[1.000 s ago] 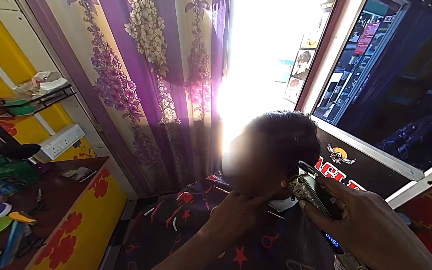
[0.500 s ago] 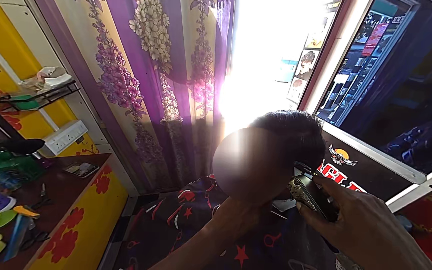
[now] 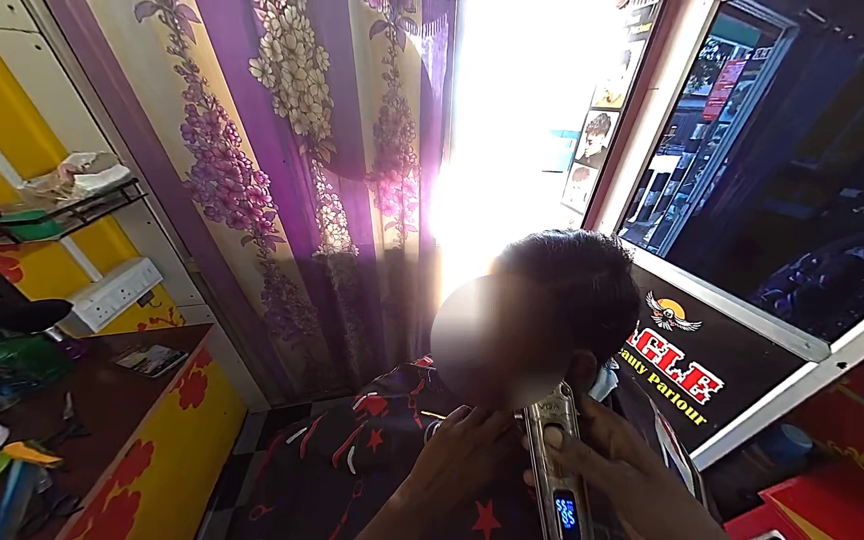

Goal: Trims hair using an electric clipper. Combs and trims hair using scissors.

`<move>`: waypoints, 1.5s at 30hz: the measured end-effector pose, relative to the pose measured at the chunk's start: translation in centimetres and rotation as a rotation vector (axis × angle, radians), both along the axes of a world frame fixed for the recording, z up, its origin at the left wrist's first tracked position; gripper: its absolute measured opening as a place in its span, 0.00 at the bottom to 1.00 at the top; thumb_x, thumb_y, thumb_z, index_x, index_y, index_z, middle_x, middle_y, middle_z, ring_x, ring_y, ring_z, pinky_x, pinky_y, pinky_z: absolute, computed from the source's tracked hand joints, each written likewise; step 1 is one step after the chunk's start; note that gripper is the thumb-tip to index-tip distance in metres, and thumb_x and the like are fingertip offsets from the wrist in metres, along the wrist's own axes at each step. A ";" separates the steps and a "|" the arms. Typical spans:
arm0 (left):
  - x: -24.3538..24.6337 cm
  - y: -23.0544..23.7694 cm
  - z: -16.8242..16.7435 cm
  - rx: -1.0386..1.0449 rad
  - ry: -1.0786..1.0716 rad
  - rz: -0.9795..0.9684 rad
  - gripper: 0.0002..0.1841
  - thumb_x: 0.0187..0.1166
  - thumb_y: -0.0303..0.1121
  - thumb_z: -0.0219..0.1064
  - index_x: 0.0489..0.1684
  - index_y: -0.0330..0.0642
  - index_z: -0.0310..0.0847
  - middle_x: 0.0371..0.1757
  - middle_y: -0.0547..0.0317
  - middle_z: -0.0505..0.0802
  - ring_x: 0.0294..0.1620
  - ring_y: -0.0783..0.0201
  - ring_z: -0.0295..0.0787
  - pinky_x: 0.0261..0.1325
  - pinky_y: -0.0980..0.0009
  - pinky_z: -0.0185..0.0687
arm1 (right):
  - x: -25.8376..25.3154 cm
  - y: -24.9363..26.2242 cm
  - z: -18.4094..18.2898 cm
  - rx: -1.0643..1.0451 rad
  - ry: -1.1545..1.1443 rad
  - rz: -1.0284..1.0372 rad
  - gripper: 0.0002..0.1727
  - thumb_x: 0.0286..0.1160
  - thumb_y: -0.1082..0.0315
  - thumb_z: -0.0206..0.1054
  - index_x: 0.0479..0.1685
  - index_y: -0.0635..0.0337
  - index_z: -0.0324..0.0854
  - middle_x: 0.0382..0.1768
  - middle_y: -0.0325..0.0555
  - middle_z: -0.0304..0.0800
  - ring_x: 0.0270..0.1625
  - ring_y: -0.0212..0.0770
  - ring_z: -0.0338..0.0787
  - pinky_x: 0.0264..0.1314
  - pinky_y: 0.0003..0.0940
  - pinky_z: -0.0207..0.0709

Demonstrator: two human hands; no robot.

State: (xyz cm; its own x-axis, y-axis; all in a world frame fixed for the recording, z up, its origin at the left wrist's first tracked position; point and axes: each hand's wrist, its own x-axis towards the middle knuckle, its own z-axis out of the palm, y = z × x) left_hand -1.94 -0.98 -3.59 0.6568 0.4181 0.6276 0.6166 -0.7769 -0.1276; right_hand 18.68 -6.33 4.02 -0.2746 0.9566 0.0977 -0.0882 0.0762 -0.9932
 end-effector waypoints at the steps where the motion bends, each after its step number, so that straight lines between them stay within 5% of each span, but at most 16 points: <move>1: 0.0 0.0 0.0 0.002 -0.008 0.003 0.09 0.72 0.24 0.68 0.43 0.47 0.92 0.65 0.59 0.92 0.50 0.60 0.94 0.41 0.67 0.88 | -0.4 0.3 0.1 -0.043 0.043 -0.008 0.36 0.75 0.54 0.75 0.76 0.68 0.68 0.55 0.55 0.91 0.53 0.53 0.96 0.57 0.53 0.93; 10: -0.1 0.1 -0.5 -0.107 -0.068 0.030 0.11 0.77 0.27 0.65 0.52 0.41 0.89 0.59 0.59 0.95 0.53 0.60 0.94 0.50 0.66 0.88 | -2.9 1.9 0.6 -0.066 0.121 -0.103 0.36 0.70 0.53 0.77 0.70 0.67 0.70 0.51 0.58 0.92 0.49 0.52 0.96 0.51 0.46 0.94; 19: -0.2 -0.3 0.3 -0.134 -0.212 -0.038 0.08 0.72 0.26 0.65 0.42 0.38 0.90 0.43 0.53 0.96 0.46 0.57 0.96 0.47 0.65 0.89 | -4.2 2.6 0.2 0.037 0.140 -0.158 0.37 0.69 0.55 0.79 0.70 0.67 0.67 0.52 0.56 0.91 0.50 0.49 0.96 0.53 0.43 0.93; 27: -0.4 0.0 0.0 -0.088 -0.193 -0.041 0.08 0.71 0.25 0.65 0.42 0.39 0.89 0.42 0.54 0.96 0.45 0.58 0.95 0.46 0.66 0.89 | -4.6 2.3 -0.1 -0.015 0.200 -0.160 0.38 0.70 0.55 0.78 0.73 0.69 0.66 0.55 0.59 0.90 0.53 0.52 0.96 0.55 0.46 0.93; 34: -0.7 0.1 -0.5 -0.122 -0.188 -0.029 0.09 0.70 0.26 0.67 0.44 0.37 0.90 0.45 0.52 0.97 0.46 0.56 0.96 0.48 0.64 0.90 | -3.9 1.4 -1.8 0.031 0.243 0.006 0.35 0.76 0.58 0.74 0.75 0.70 0.65 0.57 0.56 0.90 0.54 0.52 0.95 0.58 0.50 0.92; 40: -0.2 0.5 -1.1 -0.120 -0.077 0.000 0.11 0.72 0.27 0.68 0.47 0.46 0.93 0.68 0.62 0.91 0.50 0.60 0.94 0.42 0.65 0.90 | -1.9 0.8 -2.5 -0.091 0.377 -0.042 0.35 0.76 0.52 0.74 0.72 0.69 0.70 0.52 0.59 0.90 0.49 0.54 0.96 0.54 0.53 0.93; 45: 0.1 0.8 -1.4 -0.099 -0.063 0.002 0.09 0.78 0.26 0.63 0.40 0.50 0.90 0.75 0.65 0.87 0.47 0.61 0.94 0.39 0.67 0.88 | -0.7 1.2 -1.8 -0.109 0.408 -0.028 0.31 0.76 0.51 0.73 0.67 0.66 0.74 0.50 0.59 0.92 0.47 0.54 0.96 0.51 0.50 0.93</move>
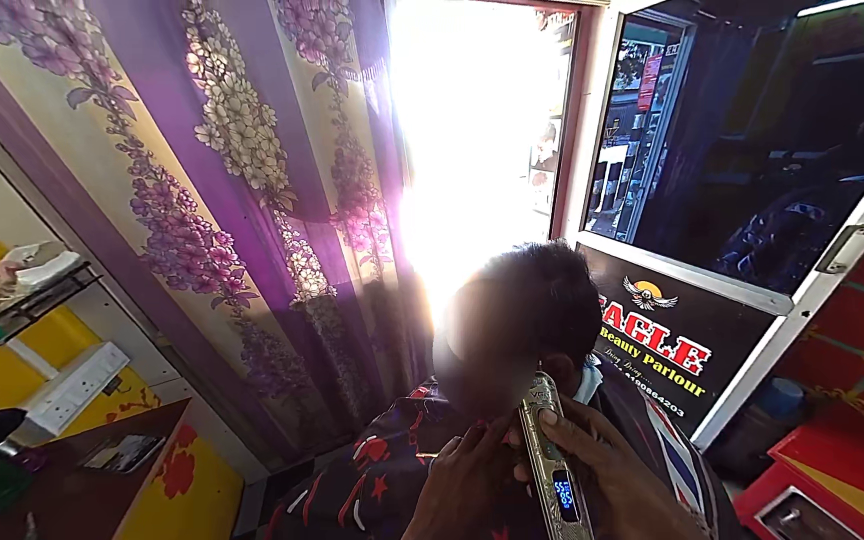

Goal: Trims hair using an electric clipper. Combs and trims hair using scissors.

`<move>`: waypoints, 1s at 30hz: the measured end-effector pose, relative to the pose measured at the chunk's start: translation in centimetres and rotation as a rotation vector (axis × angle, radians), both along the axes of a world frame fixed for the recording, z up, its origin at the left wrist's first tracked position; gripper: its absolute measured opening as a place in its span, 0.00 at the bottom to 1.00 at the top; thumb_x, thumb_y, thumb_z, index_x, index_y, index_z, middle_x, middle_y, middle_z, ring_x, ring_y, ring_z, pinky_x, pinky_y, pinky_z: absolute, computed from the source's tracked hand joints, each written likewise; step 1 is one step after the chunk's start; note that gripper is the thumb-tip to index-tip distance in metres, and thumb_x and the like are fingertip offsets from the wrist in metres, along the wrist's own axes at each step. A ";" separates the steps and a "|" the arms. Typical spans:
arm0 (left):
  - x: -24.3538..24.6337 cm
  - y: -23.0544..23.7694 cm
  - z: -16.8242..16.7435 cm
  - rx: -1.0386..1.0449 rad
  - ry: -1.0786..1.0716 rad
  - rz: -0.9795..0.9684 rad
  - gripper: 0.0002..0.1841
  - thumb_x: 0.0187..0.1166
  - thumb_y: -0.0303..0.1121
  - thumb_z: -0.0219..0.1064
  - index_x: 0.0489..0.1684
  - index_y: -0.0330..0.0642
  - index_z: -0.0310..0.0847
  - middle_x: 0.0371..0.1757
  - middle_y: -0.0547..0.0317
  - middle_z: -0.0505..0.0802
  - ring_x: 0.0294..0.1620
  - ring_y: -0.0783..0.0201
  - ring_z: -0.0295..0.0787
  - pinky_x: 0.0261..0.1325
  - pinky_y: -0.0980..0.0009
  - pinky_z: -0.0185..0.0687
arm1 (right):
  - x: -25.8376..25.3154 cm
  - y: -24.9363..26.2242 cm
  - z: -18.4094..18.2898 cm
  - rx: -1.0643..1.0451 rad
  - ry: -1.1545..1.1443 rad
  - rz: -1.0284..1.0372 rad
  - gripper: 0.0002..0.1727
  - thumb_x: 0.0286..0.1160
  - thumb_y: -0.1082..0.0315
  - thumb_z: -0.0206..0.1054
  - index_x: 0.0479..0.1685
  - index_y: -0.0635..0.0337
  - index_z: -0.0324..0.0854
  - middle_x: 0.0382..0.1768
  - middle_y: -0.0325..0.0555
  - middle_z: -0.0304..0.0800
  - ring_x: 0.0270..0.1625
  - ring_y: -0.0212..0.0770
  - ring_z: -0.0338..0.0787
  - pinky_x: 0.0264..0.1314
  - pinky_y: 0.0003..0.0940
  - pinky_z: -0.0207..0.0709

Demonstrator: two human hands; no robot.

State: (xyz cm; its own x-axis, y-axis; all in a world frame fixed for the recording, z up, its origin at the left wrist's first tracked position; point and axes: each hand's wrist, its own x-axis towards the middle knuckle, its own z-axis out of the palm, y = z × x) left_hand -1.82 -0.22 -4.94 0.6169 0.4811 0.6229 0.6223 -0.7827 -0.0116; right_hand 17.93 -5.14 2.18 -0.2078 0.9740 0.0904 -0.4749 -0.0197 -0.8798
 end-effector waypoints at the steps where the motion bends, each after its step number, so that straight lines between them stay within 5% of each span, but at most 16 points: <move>1: 0.1 0.0 0.0 0.011 -0.002 0.002 0.09 0.79 0.26 0.63 0.40 0.50 0.90 0.75 0.65 0.87 0.46 0.62 0.93 0.39 0.68 0.88 | 0.1 0.1 0.1 0.010 0.000 -0.003 0.31 0.76 0.51 0.74 0.67 0.66 0.74 0.50 0.59 0.92 0.47 0.54 0.97 0.51 0.50 0.93; 17: 0.2 -0.4 0.3 0.005 0.062 0.032 0.09 0.76 0.24 0.65 0.41 0.48 0.92 0.78 0.64 0.85 0.48 0.62 0.93 0.39 0.68 0.89 | 0.9 0.8 0.0 0.136 -0.094 -0.033 0.36 0.74 0.53 0.77 0.74 0.66 0.69 0.55 0.58 0.90 0.53 0.54 0.96 0.57 0.50 0.92; 23: 0.2 -1.4 1.0 -0.040 -0.023 0.067 0.08 0.69 0.25 0.68 0.42 0.36 0.91 0.45 0.53 0.97 0.48 0.57 0.96 0.48 0.64 0.91 | 0.7 -1.1 -1.8 0.163 -0.242 0.211 0.28 0.78 0.59 0.73 0.71 0.63 0.71 0.54 0.50 0.92 0.52 0.47 0.95 0.55 0.48 0.92; 30: 0.2 -0.5 0.1 -0.001 0.025 0.028 0.11 0.69 0.23 0.68 0.42 0.45 0.94 0.70 0.60 0.90 0.50 0.60 0.94 0.43 0.66 0.90 | 0.7 -0.9 0.2 -0.090 -0.076 0.073 0.32 0.74 0.49 0.75 0.67 0.63 0.73 0.49 0.55 0.92 0.47 0.52 0.97 0.51 0.50 0.93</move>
